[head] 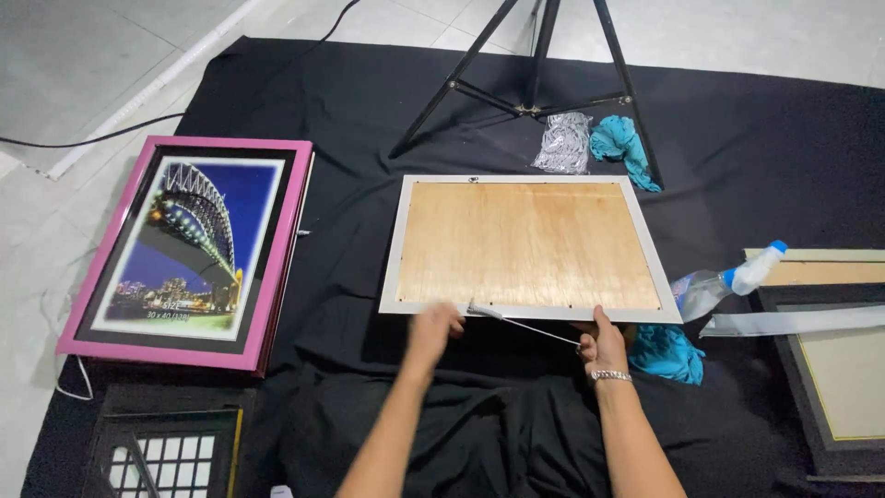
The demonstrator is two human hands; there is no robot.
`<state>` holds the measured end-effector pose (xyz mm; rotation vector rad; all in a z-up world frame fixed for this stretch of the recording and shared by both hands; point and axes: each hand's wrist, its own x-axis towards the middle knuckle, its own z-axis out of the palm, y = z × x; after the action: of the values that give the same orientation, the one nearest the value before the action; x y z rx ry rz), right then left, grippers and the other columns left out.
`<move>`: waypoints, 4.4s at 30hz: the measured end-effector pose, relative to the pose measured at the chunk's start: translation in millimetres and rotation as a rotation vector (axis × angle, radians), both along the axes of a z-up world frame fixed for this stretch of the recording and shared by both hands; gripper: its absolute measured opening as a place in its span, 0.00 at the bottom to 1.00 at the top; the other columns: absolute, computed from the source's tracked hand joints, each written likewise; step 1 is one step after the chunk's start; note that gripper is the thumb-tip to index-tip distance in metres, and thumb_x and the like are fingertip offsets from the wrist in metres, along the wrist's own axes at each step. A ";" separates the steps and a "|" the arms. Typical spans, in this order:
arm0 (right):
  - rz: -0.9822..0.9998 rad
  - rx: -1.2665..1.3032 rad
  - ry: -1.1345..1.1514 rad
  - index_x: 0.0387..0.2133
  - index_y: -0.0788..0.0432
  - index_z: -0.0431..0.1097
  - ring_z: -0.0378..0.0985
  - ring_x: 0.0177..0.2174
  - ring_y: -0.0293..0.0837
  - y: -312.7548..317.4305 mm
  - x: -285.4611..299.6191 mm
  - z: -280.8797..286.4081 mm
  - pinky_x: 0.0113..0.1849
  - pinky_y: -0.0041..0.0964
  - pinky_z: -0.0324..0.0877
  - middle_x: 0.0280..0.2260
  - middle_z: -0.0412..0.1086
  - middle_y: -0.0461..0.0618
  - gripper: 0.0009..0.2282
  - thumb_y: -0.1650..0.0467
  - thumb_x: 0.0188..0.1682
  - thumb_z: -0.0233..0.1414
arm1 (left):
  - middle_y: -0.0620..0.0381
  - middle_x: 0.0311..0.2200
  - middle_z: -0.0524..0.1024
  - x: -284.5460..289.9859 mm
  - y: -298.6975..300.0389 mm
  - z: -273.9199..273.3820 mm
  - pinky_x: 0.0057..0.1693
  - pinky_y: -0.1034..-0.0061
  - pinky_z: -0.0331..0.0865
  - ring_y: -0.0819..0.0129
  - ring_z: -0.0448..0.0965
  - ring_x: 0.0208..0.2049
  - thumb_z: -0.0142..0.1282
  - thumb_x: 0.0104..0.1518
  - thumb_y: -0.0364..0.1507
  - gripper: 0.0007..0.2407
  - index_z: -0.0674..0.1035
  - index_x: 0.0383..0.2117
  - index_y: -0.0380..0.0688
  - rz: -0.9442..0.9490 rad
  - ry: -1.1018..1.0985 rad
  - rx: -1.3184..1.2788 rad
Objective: Attaching a hanging wire to the back of a picture frame by threading it through eyelets and twisting the ends.
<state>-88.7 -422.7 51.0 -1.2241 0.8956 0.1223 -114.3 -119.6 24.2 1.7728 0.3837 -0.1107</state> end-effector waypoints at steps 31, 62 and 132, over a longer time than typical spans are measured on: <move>1.002 -1.525 0.163 0.39 0.49 0.77 0.76 0.46 0.56 -174.1 -44.5 64.4 0.45 0.57 0.70 0.44 0.74 0.49 0.12 0.62 0.55 0.46 | 0.48 0.39 0.85 -27.2 -45.2 -31.9 0.39 0.81 0.68 0.63 0.85 0.44 0.54 0.61 0.43 0.19 0.83 0.40 0.35 0.182 0.170 -0.788; 0.330 -0.661 -0.623 0.42 0.67 0.67 0.77 0.33 0.45 -64.0 9.8 255.1 0.36 0.34 0.79 0.35 0.70 0.56 0.06 0.73 0.65 0.45 | 0.55 0.38 0.79 -29.2 -36.9 -62.4 0.35 0.81 0.73 0.70 0.81 0.37 0.54 0.63 0.43 0.19 0.79 0.44 0.36 0.192 0.484 -0.638; 0.711 -1.537 -0.158 0.50 0.59 0.71 0.56 0.60 0.54 -119.6 74.5 -69.4 0.51 0.52 0.69 0.56 0.60 0.54 0.14 0.67 0.53 0.53 | 0.50 0.35 0.85 -54.7 -56.8 -75.4 0.30 0.91 0.72 0.75 0.82 0.27 0.37 0.70 0.42 0.19 0.78 0.44 0.39 0.240 0.431 -0.411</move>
<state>-14.2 -542.3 -18.4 -2.9041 0.2364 -0.1482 -168.9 -176.4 -51.3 1.2784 0.8199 -0.3770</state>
